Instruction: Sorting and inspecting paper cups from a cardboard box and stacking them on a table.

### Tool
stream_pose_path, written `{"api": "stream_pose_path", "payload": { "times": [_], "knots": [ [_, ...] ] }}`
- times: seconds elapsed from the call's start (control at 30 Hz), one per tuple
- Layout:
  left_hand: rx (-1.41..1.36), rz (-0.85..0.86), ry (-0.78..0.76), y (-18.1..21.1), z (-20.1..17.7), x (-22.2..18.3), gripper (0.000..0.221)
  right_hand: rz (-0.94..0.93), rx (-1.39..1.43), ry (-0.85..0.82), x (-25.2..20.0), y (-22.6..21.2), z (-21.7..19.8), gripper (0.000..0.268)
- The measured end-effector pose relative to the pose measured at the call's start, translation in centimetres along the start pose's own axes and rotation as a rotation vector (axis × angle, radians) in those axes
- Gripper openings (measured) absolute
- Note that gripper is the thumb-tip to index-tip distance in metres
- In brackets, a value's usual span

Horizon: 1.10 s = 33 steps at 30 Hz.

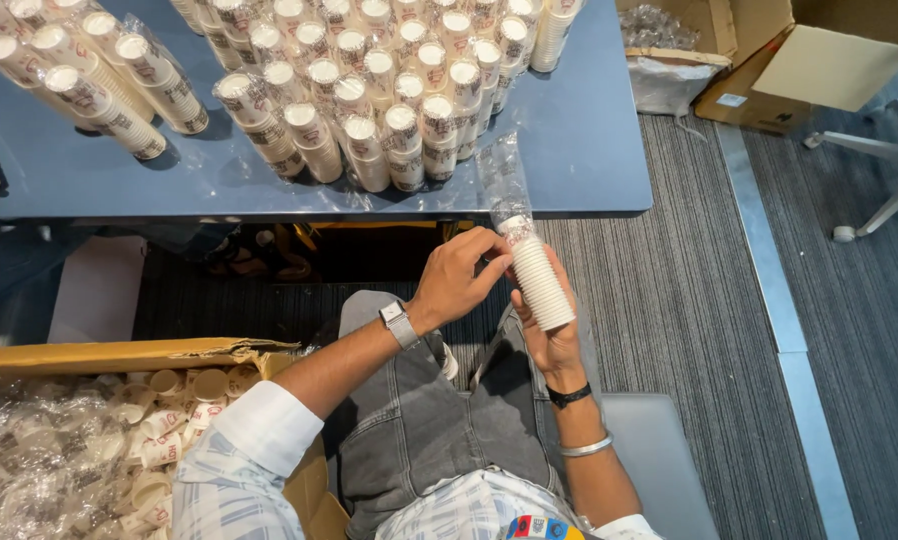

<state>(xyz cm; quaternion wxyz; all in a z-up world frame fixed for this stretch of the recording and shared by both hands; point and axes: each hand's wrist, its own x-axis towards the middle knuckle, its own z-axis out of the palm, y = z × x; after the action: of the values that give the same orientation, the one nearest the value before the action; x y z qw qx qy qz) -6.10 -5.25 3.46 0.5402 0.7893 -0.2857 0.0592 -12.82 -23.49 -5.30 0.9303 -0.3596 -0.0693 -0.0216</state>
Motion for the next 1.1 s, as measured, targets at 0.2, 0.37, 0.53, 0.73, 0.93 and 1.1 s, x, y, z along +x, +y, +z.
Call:
{"api": "stream_pose_path", "payload": {
  "times": [0.2,0.37,0.53,0.73,0.93,1.1],
  "knots": [
    [0.197,0.137,-0.035,0.1,0.2,-0.2,0.012,-0.023,-0.151,0.104,0.2,0.6,-0.9,0.070],
    [0.207,0.223,-0.079,-0.1,0.4,-0.5,0.012,-0.052,-0.202,0.160,0.5,1.6,-1.2,0.052],
    [0.206,0.212,-0.141,0.2,0.9,-0.9,0.012,-0.075,-0.279,0.221,0.8,2.4,-1.3,0.047],
    [0.237,0.311,-0.195,0.2,1.6,-1.9,0.015,-0.120,-0.381,0.335,2.0,4.7,-3.0,0.041],
    [0.345,0.391,-0.244,-0.8,2.4,-2.4,0.016,-0.241,-0.477,0.400,3.2,5.5,-2.3,0.022],
    [0.364,0.452,-0.297,-0.8,2.8,-2.9,0.031,-0.238,-0.569,0.449,3.7,6.0,-3.8,0.010]
  ]
}}
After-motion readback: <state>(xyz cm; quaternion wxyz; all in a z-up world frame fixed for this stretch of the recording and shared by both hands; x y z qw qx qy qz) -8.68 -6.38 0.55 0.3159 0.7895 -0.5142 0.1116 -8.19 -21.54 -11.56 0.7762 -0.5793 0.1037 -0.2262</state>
